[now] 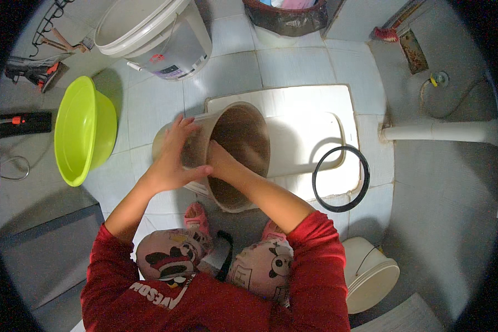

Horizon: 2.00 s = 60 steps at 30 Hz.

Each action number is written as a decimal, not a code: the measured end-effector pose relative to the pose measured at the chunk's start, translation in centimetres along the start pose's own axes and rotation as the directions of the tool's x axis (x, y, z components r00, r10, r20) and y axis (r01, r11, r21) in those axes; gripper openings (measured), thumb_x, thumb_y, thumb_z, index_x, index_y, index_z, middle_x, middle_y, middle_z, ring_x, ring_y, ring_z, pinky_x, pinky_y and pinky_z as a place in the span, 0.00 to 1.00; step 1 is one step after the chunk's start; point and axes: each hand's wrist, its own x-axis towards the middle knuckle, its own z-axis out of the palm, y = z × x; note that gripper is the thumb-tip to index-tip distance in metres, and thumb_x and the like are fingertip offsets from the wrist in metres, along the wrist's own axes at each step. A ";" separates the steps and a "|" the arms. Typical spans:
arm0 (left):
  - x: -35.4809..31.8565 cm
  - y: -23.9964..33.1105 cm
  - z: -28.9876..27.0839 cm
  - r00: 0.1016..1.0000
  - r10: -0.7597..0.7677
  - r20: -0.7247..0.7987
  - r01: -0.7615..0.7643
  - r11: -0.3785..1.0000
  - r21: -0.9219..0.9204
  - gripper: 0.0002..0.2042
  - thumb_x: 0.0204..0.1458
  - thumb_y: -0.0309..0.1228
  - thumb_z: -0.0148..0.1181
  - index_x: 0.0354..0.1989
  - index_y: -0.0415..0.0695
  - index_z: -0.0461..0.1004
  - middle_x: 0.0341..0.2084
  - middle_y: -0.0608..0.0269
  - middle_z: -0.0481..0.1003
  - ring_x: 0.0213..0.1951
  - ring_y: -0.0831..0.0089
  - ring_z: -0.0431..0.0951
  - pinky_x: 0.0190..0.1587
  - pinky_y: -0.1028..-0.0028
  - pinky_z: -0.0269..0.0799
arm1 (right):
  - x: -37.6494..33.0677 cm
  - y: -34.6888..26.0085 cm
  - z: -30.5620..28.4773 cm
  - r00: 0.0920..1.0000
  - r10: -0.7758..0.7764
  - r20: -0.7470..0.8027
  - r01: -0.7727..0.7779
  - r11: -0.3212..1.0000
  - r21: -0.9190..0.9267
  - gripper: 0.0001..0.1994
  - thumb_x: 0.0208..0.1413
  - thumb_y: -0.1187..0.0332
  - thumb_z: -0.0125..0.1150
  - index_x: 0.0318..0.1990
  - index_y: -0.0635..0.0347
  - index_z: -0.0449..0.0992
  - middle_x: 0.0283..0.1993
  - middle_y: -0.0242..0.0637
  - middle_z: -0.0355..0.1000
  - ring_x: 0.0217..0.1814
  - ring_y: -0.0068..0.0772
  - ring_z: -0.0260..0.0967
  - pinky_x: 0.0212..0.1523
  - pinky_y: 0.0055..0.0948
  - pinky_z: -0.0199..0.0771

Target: The person carries a beige bucket to the bathroom, pours out dirty water, and scrubs the interior and exterior with a brush. They rinse the bucket under the sink faucet and continue scrubbing until the bucket appears clean.

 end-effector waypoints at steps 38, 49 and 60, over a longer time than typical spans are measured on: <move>-2.4 -5.2 -7.1 0.963 -0.218 0.159 0.270 0.811 -0.519 0.39 0.29 0.33 0.51 0.58 0.37 0.54 0.57 0.54 0.56 0.60 0.64 0.52 0.61 0.71 0.41 | 0.4 6.7 8.9 0.566 0.812 0.142 -0.318 0.374 -0.871 0.13 0.47 0.67 0.52 0.40 0.58 0.75 0.44 0.41 0.69 0.45 0.45 0.66 0.36 0.44 0.68; -5.2 -6.9 -7.7 0.951 -0.301 0.068 0.281 0.751 -0.598 0.40 0.29 0.33 0.51 0.59 0.37 0.52 0.55 0.57 0.59 0.58 0.66 0.54 0.60 0.72 0.44 | 2.8 6.5 7.7 0.493 0.753 0.435 -0.156 0.569 -0.808 0.32 0.46 0.66 0.55 0.59 0.64 0.51 0.44 0.55 0.68 0.47 0.47 0.68 0.42 0.42 0.70; -6.6 -9.2 -7.4 0.943 -0.330 0.030 0.276 0.730 -0.625 0.40 0.28 0.36 0.53 0.57 0.36 0.55 0.53 0.56 0.61 0.56 0.66 0.57 0.58 0.72 0.46 | 2.7 10.8 13.4 0.610 0.608 0.509 -0.259 0.760 -0.596 0.28 0.53 0.63 0.44 0.63 0.52 0.47 0.50 0.53 0.64 0.46 0.54 0.67 0.45 0.45 0.67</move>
